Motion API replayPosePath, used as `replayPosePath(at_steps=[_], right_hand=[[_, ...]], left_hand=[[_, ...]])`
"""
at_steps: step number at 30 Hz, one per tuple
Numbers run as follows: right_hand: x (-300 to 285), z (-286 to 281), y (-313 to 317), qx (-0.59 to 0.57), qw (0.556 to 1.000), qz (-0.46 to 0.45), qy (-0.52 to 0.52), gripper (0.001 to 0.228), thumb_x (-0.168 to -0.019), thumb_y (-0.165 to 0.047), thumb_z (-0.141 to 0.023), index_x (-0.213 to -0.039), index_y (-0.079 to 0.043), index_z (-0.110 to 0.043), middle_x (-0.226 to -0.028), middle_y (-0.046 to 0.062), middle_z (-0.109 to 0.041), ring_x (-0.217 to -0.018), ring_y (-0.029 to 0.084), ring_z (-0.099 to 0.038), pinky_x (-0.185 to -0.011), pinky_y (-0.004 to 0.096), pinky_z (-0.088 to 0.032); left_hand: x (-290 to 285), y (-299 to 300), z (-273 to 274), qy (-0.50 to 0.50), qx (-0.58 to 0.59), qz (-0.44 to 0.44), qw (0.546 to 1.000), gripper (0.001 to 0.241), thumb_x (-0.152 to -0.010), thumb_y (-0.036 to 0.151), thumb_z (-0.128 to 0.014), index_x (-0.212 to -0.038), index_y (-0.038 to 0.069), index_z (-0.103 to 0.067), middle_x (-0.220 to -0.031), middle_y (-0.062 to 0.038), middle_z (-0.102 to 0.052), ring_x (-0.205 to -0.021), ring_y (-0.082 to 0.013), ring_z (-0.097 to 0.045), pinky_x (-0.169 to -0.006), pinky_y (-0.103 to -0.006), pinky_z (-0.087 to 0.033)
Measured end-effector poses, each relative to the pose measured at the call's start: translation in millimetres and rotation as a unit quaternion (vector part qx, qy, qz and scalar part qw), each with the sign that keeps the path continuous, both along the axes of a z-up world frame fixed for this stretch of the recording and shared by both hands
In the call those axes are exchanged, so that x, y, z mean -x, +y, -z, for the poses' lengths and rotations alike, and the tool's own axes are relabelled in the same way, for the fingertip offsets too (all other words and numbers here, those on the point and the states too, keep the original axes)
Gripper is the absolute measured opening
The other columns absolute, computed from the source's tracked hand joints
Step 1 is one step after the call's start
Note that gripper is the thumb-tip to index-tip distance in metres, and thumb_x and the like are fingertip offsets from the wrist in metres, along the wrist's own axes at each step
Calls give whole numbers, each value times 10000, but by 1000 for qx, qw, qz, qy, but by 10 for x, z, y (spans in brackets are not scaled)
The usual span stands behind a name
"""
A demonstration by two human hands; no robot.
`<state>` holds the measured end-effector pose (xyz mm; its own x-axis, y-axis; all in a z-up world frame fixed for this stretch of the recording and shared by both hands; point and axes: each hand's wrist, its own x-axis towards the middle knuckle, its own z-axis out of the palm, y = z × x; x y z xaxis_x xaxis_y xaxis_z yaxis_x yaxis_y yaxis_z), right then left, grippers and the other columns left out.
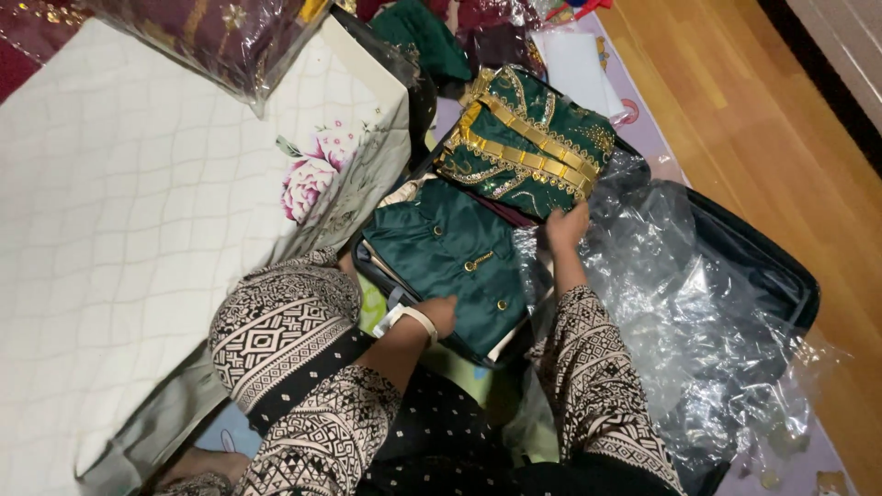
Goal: The person takes a folded green garment from a suitcase and places it on a white surface. They then place a clear plastic bag over the garment, seal it, and smooth it out to remove air.
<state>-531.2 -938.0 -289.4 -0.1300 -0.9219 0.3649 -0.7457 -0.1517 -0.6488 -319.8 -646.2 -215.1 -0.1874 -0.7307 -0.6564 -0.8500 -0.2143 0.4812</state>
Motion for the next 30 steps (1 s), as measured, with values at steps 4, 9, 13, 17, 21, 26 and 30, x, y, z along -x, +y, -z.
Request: replayPosePath(at_steps=[4, 9, 13, 17, 21, 26, 30], right_hand=[[152, 240, -345, -203, 964, 63, -158, 556, -838, -420, -810, -1174, -170, -444, -1125, 194, -691, -1102, 379, -683, -955, 431, -548], [314, 210, -619, -310, 937, 40, -157, 872, -669, -681, -909, -1232, -65, -655, -1200, 236, -692, -1196, 366, -646, -1027, 425, -519], [214, -248, -656, -377, 903, 32, -205, 997, -655, -641, -952, -1345, -11, -607, -1293, 277, -623, -1225, 415, -612, -1004, 519, -511], [31, -756, -573, -451, 889, -6, -79, 1078, -643, -739, -852, -1371, 14, -594, -1234, 318, -648, -1151, 449, -640, -1005, 535, -509], [-46, -571, -726, -430, 901, -7, -57, 883, -746, -579, -784, -1356, 37, -617, -1314, 278, -636, -1123, 411, -662, -988, 510, -522], [-118, -378, -675, -388, 915, -12, -112, 747, -785, -495, -771, -1301, 31, -650, -1309, 259, -637, -1253, 389, -597, -1021, 503, -511], [-276, -501, -371, -334, 873, 30, -354, 597, -812, -260, -824, -1267, 55, -600, -1165, 281, -599, -1030, 417, -674, -747, 561, -587]], left_hand=[[56, -19, 40, 16, 18, -14, 1000, 496, -977, 270, -365, -1369, -10, -484, -1203, -280, -672, -1126, -440, -666, -945, -542, -555], [139, -60, 290, -1, 20, 15, 1000, 387, -986, 245, -386, -1256, 14, -538, -1212, -283, -680, -1161, -439, -660, -1002, -540, -538], [134, -89, -128, 5, 21, -2, 1000, 375, -983, 254, -403, -1240, 21, -547, -1209, -265, -680, -1168, -433, -656, -990, -532, -541], [153, -100, -182, 15, 23, -13, 1000, 410, -983, 261, -371, -1265, 22, -547, -1248, -279, -661, -1199, -445, -632, -1015, -548, -524], [146, -56, -220, 17, 29, -15, 999, 420, -982, 255, -364, -1271, 20, -557, -1262, -271, -658, -1213, -435, -626, -1027, -541, -520], [107, -52, -285, 3, 40, -13, 999, 450, -982, 276, -415, -1323, 15, -549, -1267, -275, -656, -1220, -436, -623, -1023, -530, -525], [99, -103, -275, 32, 46, -51, 997, 504, -992, 282, -397, -1403, 16, -514, -1297, -279, -649, -1240, -424, -617, -1043, -537, -515]])
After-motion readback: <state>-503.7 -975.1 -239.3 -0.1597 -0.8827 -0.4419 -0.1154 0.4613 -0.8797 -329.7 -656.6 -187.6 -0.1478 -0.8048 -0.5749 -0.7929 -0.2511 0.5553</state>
